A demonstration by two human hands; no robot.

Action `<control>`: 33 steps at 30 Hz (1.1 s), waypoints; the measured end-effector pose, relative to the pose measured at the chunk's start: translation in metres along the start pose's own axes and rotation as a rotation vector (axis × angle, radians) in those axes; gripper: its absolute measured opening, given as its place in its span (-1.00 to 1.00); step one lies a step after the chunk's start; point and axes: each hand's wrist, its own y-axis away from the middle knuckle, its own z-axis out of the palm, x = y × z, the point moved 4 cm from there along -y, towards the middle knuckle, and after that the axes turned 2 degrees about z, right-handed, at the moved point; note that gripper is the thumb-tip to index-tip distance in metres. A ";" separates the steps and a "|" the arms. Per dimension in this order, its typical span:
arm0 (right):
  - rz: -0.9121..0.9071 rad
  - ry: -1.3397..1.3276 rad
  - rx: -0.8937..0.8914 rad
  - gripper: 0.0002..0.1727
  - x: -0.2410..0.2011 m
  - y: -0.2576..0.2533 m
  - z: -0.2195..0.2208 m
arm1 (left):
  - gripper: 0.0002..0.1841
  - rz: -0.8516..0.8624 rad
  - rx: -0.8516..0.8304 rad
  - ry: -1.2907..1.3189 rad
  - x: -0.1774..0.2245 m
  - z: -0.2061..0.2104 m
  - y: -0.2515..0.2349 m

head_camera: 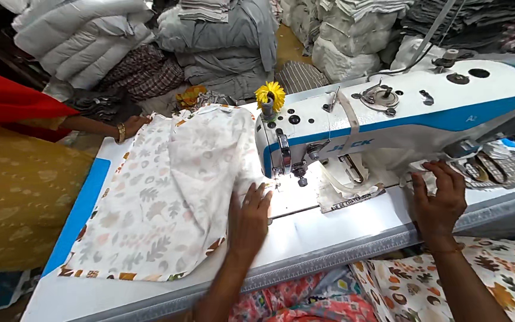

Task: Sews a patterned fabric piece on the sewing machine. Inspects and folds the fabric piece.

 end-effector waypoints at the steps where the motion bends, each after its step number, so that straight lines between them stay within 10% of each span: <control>1: 0.004 0.009 0.002 -0.50 0.000 0.000 0.001 | -0.59 -0.093 0.021 -0.084 0.004 -0.013 0.015; 6: -0.008 0.080 0.033 -0.54 -0.003 0.000 0.001 | -0.06 -0.637 -0.238 -0.119 -0.061 -0.046 0.045; 11: 0.016 0.109 0.027 -0.58 -0.005 -0.001 -0.001 | -0.12 -0.648 -0.441 -0.014 -0.117 -0.006 -0.038; 17: 0.015 0.150 0.048 -0.65 -0.003 -0.001 -0.004 | -0.18 0.023 0.091 0.179 -0.128 0.016 -0.120; 23: -0.026 0.026 0.063 -0.67 0.000 -0.005 -0.006 | -0.44 0.305 -0.012 0.149 -0.103 0.015 -0.108; 33: 0.599 -0.341 -0.859 -0.69 -0.056 0.184 -0.071 | -0.44 -0.088 -0.261 0.261 -0.063 -0.011 0.013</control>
